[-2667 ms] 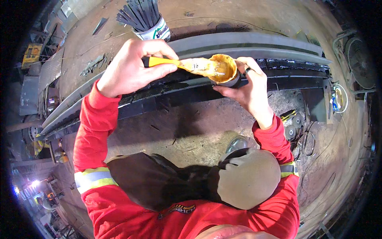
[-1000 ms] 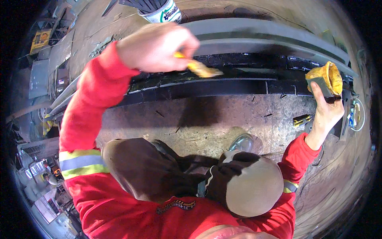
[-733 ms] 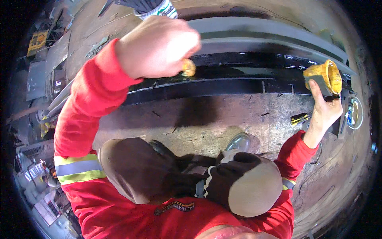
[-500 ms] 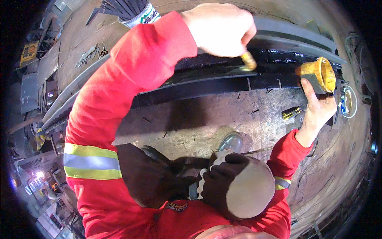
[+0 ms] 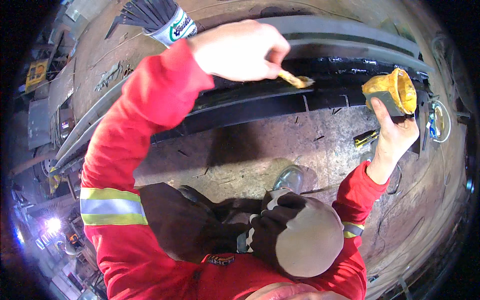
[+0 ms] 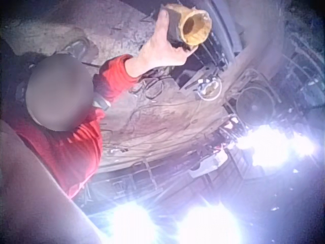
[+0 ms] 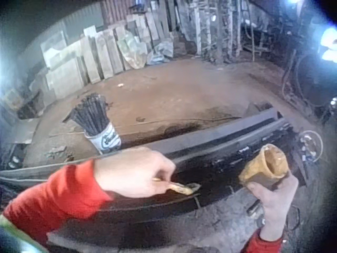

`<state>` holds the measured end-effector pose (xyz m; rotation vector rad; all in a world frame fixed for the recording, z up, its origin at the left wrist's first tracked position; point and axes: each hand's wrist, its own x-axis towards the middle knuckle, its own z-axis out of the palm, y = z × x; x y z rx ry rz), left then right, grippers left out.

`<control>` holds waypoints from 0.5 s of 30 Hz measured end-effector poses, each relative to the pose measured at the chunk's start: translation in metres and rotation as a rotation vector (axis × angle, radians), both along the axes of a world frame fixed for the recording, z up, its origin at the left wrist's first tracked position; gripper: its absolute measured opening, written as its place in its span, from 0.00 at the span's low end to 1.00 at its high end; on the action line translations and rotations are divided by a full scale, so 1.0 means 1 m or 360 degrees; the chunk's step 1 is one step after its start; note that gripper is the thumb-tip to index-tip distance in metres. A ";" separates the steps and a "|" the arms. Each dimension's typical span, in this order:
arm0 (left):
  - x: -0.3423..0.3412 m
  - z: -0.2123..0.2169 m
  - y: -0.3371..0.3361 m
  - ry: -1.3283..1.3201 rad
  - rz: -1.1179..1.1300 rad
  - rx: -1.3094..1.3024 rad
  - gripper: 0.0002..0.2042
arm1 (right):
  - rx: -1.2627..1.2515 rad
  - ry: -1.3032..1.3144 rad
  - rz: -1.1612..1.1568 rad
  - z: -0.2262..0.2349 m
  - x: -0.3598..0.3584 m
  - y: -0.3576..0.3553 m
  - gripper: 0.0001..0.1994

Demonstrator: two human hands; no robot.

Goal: The person applies a yellow substance to a long, curved metal beam using a paintbrush. They repeatedly dip the brush into a small container held in the other hand and spread the substance along the beam's surface.

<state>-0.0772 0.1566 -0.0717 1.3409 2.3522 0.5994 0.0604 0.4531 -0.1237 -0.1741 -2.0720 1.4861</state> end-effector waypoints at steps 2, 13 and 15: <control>-0.004 0.024 -0.018 -0.0302 -0.0065 -0.0237 0.08 | -0.0031 -0.0008 0.0058 -0.003 0.005 -0.005 0.29; 0.013 0.076 -0.091 0.0070 -0.0034 -0.0742 0.09 | -0.0137 -0.0141 -0.0006 -0.015 0.003 -0.021 0.29; 0.016 0.085 -0.110 0.0184 0.0000 -0.0900 0.09 | -0.0156 -0.0181 -0.0004 -0.015 0.003 -0.024 0.29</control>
